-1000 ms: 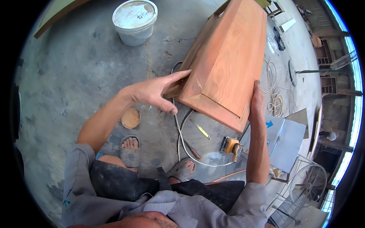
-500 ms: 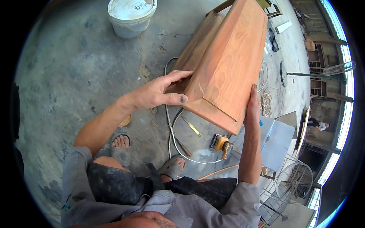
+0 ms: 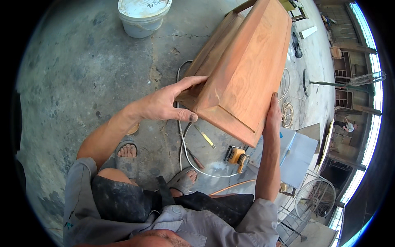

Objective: The person is repairing a wooden piece by applying glue to a crack, sanding the surface, and smoothing the edges. They use a power sander and a sanding block to finish the repair.

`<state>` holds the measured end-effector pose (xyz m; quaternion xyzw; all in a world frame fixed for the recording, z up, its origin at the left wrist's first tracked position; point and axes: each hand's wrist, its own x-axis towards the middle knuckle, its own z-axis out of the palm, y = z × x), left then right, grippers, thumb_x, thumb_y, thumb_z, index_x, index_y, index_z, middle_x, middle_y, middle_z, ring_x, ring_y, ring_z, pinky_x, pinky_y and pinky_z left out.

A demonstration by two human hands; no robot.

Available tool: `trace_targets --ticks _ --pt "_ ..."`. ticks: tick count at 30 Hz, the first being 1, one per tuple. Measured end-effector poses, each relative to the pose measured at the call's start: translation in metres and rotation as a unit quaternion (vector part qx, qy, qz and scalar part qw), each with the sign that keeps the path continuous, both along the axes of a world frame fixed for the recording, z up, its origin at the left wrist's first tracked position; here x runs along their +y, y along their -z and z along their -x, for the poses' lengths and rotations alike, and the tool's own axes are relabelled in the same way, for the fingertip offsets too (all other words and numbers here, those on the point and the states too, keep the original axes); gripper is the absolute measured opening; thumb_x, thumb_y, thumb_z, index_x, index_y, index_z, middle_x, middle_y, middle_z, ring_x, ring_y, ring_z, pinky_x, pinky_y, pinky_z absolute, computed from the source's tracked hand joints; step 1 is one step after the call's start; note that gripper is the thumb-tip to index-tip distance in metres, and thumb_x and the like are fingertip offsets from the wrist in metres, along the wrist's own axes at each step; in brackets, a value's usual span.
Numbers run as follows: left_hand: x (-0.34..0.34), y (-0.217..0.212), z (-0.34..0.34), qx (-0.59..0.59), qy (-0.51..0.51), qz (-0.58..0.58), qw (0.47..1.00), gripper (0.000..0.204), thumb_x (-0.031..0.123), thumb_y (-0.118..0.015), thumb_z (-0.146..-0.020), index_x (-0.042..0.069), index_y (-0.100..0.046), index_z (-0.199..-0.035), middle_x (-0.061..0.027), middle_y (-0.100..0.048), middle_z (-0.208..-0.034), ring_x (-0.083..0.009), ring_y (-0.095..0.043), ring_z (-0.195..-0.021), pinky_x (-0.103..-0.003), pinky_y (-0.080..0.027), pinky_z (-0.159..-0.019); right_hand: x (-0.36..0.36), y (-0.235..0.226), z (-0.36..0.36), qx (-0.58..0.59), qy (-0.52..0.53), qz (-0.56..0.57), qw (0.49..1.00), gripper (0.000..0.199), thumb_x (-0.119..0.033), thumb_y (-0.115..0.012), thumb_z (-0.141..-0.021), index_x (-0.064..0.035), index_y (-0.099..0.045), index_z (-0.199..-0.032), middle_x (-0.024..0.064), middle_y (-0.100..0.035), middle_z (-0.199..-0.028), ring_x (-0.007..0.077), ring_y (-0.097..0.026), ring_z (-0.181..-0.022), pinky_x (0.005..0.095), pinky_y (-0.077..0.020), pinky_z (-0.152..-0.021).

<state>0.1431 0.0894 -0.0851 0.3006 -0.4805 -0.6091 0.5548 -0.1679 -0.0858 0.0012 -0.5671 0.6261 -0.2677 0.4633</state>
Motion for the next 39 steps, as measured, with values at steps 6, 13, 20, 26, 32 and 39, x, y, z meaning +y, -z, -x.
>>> trace_targets --ticks 6,13,20,26,32,39 --pt "0.004 0.001 0.000 -0.029 -0.025 0.014 0.999 0.098 0.042 -0.083 -0.088 0.003 -0.031 -0.161 -0.0173 -0.042 -0.158 -0.0304 -0.038 -0.149 -0.046 -0.032 -0.123 -0.005 0.003 0.001 0.059 0.011 0.018 0.998 0.073 -0.055 -0.043 -0.109 0.0074 -0.051 -0.145 0.0186 -0.064 -0.135 0.0213 -0.065 -0.118 0.0350 -0.0533 -0.099" --pt "0.072 0.019 -0.068 -0.248 -0.341 -0.096 0.902 0.026 0.018 -0.069 -0.101 0.005 -0.072 -0.123 -0.0057 -0.071 -0.120 -0.0145 -0.067 -0.104 -0.029 -0.054 -0.091 -0.013 0.016 0.011 -0.072 -0.001 -0.040 0.997 0.064 -0.049 -0.045 -0.110 0.0006 -0.050 -0.149 0.0148 -0.062 -0.141 0.0201 -0.065 -0.121 0.0333 -0.0531 -0.102" --pt "0.177 0.109 -0.037 -0.462 -0.423 -0.229 0.745 0.021 0.014 -0.074 -0.094 0.001 -0.074 -0.110 -0.0097 -0.066 -0.092 -0.0198 -0.062 -0.081 -0.034 -0.051 -0.076 -0.020 0.029 0.047 0.181 -0.171 0.234 0.940 0.058 -0.045 -0.042 -0.111 0.0013 -0.054 -0.144 0.0142 -0.066 -0.134 0.0191 -0.064 -0.114 0.0349 -0.0506 -0.099" --pt "0.199 0.142 -0.019 -0.541 -0.377 -0.284 0.696 0.027 0.015 -0.073 -0.093 -0.001 -0.071 -0.115 -0.0123 -0.066 -0.097 -0.0222 -0.063 -0.084 -0.036 -0.052 -0.080 -0.001 0.012 0.025 0.065 -0.080 0.047 0.994 0.059 -0.054 -0.044 -0.108 -0.0010 -0.066 -0.122 0.0090 -0.070 -0.102 0.0161 -0.064 -0.091 0.0336 -0.0517 -0.083" --pt "0.192 0.160 -0.032 -0.515 -0.361 -0.309 0.713 0.023 0.014 -0.066 -0.098 -0.002 -0.074 -0.113 -0.0142 -0.071 -0.104 -0.0235 -0.068 -0.088 -0.036 -0.053 -0.082 0.046 0.101 0.125 0.065 -0.013 0.093 0.993 0.019 -0.015 -0.064 -0.102 0.0033 -0.061 -0.097 0.0082 -0.069 -0.084 0.0123 -0.067 -0.068 0.0270 -0.0545 -0.053" --pt "0.172 0.158 -0.035 -0.526 -0.375 -0.283 0.709 0.022 0.013 -0.065 -0.099 -0.002 -0.073 -0.113 -0.0151 -0.070 -0.105 -0.0242 -0.069 -0.088 -0.037 -0.054 -0.082 0.100 0.169 0.183 0.248 -0.094 0.091 0.960 0.016 -0.014 -0.064 -0.097 0.0016 -0.067 -0.097 0.0221 -0.073 -0.088 0.0380 -0.071 -0.078 0.0459 -0.0550 -0.074"
